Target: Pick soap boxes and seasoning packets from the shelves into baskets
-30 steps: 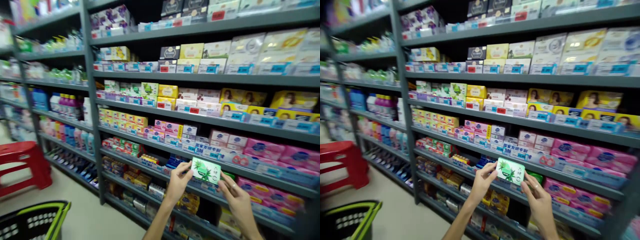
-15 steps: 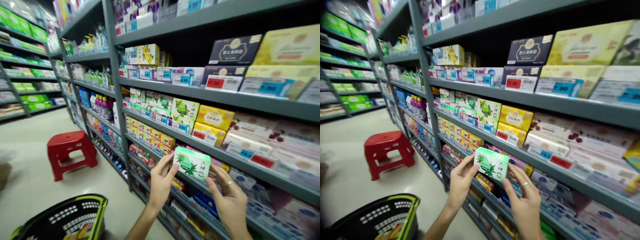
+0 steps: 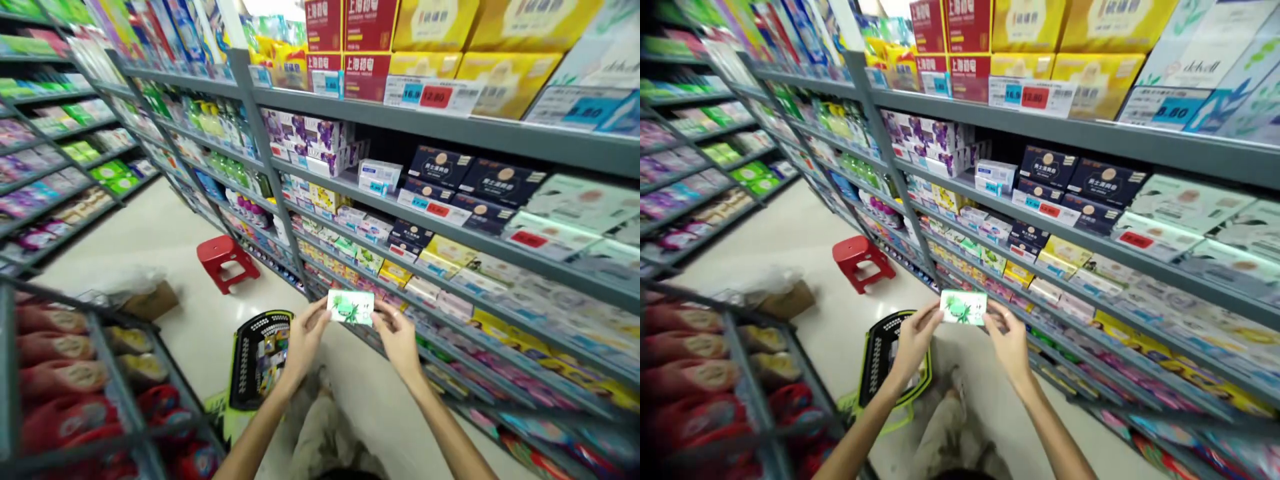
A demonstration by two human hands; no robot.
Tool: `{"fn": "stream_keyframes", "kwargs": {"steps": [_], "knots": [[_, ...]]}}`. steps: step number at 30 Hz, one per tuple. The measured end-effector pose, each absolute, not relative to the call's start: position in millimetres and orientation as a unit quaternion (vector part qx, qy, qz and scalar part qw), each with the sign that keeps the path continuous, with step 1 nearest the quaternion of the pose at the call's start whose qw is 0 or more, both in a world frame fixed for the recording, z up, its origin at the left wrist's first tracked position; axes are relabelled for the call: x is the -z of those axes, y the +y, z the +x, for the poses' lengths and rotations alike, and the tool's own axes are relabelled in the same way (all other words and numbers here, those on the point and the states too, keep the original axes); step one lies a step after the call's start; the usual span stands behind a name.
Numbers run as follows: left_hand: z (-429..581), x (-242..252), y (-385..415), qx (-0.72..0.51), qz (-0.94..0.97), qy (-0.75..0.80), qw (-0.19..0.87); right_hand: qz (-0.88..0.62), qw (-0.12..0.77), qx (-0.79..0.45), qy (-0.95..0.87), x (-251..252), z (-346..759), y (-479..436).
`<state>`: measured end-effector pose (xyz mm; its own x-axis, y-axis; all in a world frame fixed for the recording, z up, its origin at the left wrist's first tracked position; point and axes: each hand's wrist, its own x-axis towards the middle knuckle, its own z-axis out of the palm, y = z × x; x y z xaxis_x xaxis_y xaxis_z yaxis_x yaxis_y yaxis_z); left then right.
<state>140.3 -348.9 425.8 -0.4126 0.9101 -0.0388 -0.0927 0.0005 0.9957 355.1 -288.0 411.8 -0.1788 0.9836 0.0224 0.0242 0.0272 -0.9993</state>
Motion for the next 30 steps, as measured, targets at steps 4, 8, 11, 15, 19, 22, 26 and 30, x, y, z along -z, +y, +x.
{"fn": "stream_keyframes", "kwargs": {"steps": [4,8,11,15,19,22,26,30], "knots": [[119.9,-459.7,-345.8,-0.625,0.356,0.539,0.438,-0.473,0.479,-0.495,-0.549,-453.1,337.4,-297.3],[78.5,-461.5,-336.3,-0.629,0.359,0.491,0.485,-0.502,0.494,-0.469,-0.533,-463.1,299.1,-309.4],[36.1,-443.8,-341.7,-0.61,0.353,0.484,0.518,-0.539,0.5,-0.462,-0.497,-447.6,255.0,-329.1],[-21.0,-406.3,-357.9,-0.578,0.35,0.485,0.556,-0.574,0.52,-0.453,-0.441,-410.1,193.2,-361.2],[-54.6,-383.1,-352.5,-0.543,0.364,0.48,0.585,-0.598,0.524,-0.441,-0.416,-390.3,158.6,-374.2],[-62.5,-382.0,-322.1,-0.519,0.386,0.478,0.594,-0.608,0.532,-0.427,-0.407,-390.5,151.1,-355.9],[-58.5,-380.4,-257.3,-0.523,0.43,0.481,0.556,-0.613,0.546,-0.405,-0.402,-386.2,150.3,-297.0],[-41.1,-355.8,-187.9,-0.541,0.456,0.47,0.527,-0.604,0.584,-0.329,-0.431,-360.3,153.1,-223.3]]}}
